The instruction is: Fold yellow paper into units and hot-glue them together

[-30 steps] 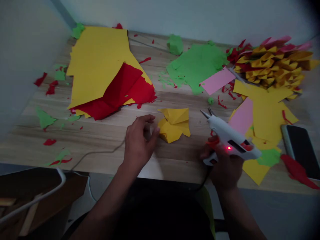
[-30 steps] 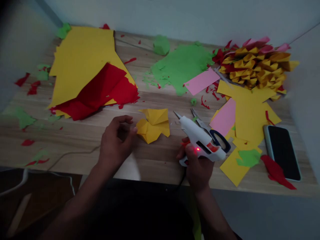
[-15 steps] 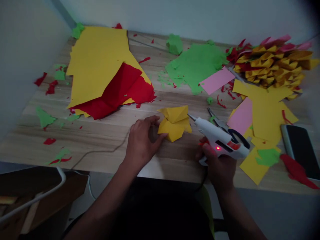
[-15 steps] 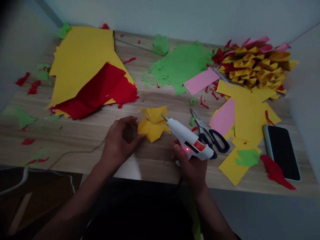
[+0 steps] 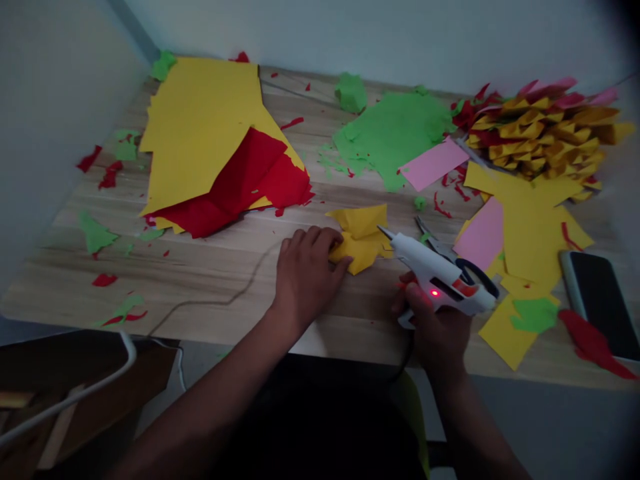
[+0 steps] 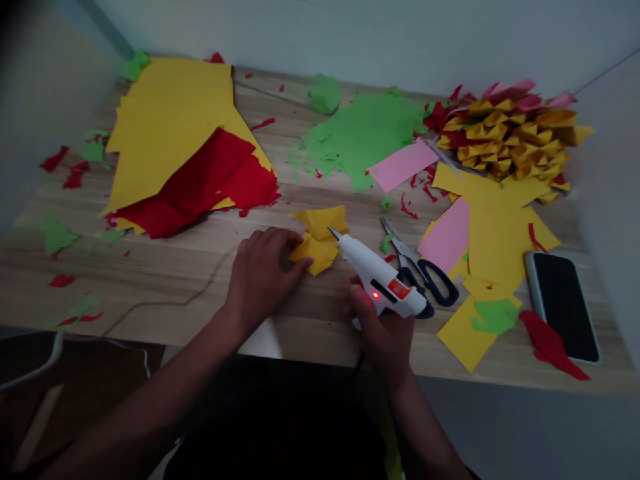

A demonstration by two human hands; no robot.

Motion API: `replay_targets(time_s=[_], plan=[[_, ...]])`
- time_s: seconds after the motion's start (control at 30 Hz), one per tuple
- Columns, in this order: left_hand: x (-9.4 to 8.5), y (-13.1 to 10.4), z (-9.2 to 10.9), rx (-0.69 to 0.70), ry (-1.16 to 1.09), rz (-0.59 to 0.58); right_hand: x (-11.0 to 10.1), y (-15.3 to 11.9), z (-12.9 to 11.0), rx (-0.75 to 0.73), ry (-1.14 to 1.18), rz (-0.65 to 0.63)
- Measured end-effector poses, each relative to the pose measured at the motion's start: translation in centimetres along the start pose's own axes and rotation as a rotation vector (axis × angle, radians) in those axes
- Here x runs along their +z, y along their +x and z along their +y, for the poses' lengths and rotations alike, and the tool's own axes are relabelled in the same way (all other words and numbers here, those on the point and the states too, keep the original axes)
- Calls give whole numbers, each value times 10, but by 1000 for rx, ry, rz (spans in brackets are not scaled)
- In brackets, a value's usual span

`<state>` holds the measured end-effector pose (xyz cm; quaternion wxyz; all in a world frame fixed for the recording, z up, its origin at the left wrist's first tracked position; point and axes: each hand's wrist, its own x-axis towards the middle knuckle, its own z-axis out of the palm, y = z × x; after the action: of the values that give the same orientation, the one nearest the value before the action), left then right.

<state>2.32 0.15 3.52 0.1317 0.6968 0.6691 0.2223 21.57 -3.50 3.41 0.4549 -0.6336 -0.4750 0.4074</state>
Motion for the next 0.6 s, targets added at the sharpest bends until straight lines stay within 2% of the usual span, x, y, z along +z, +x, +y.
replay_targets(time_s=[0.13, 0.27, 0.43, 0.6], plan=[[1, -4, -8, 88, 37, -9, -5, -3, -2, 30, -31, -18], [-4, -14, -18, 127, 35, -31, -17, -6, -5, 16, -185, -125], [-7, -19, -23, 97, -41, -36, -21, -2, -16, -125, -341, -232], [-6, -19, -24, 49, -104, -12, -16, 4, -25, -134, -334, -306]])
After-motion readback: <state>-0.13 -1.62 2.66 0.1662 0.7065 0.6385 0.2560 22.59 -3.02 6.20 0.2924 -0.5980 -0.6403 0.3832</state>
